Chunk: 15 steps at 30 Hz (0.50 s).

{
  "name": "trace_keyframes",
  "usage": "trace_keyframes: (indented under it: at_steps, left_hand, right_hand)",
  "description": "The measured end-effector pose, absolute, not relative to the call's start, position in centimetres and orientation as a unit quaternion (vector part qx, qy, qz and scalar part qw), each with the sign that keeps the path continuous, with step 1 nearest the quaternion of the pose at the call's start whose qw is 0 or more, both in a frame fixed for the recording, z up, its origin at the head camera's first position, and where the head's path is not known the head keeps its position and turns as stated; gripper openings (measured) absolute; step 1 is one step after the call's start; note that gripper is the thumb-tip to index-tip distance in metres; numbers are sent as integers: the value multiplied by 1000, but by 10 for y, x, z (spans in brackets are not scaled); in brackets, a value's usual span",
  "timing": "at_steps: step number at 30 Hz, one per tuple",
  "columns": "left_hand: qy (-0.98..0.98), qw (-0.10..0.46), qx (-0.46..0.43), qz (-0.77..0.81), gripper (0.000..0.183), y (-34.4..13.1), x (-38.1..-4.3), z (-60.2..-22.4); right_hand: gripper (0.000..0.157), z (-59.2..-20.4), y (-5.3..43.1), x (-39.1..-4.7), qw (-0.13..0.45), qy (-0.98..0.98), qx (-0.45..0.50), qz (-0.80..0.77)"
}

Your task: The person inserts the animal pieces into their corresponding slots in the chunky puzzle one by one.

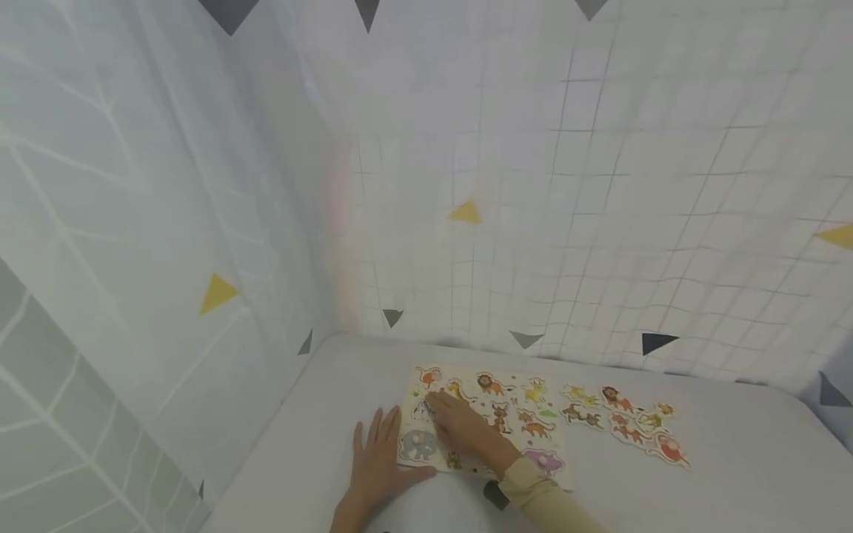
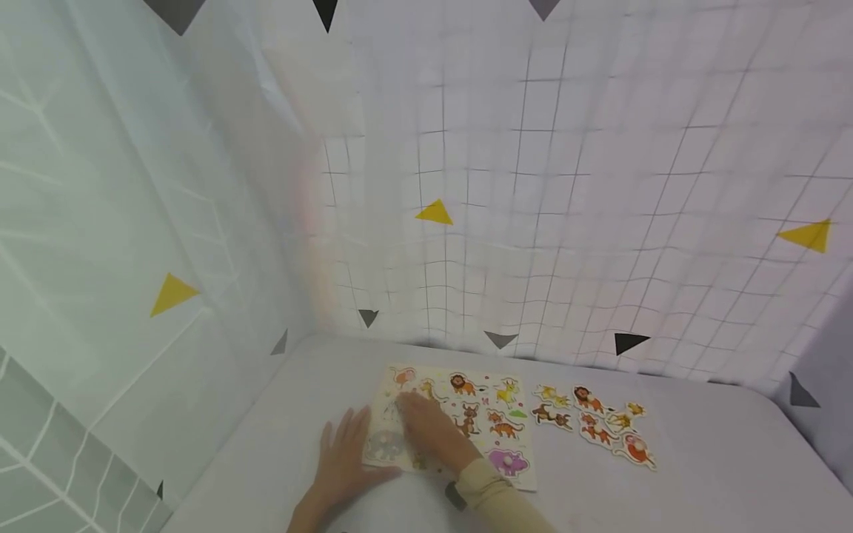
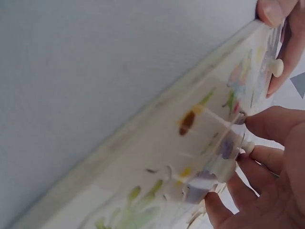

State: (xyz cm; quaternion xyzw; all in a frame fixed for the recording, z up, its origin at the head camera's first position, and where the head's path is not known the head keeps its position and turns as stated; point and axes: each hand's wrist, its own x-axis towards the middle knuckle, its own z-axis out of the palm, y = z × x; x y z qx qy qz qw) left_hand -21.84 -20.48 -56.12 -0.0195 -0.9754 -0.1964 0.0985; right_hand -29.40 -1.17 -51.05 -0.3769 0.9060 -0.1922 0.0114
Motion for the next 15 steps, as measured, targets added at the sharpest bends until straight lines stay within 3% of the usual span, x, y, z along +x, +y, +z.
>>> trace_keyframes:
  at_steps: [7, 15]
  left_hand:
    - [-975, 87, -18, -202, 125, -202, -218, -557]
    - [-975, 89, -18, -202, 126, -203, -218, -557]
  right_hand:
    - [51, -510, -2, -295, 41, 914, -320, -247]
    - [38, -510, 18, -301, -18, 903, -288, -319]
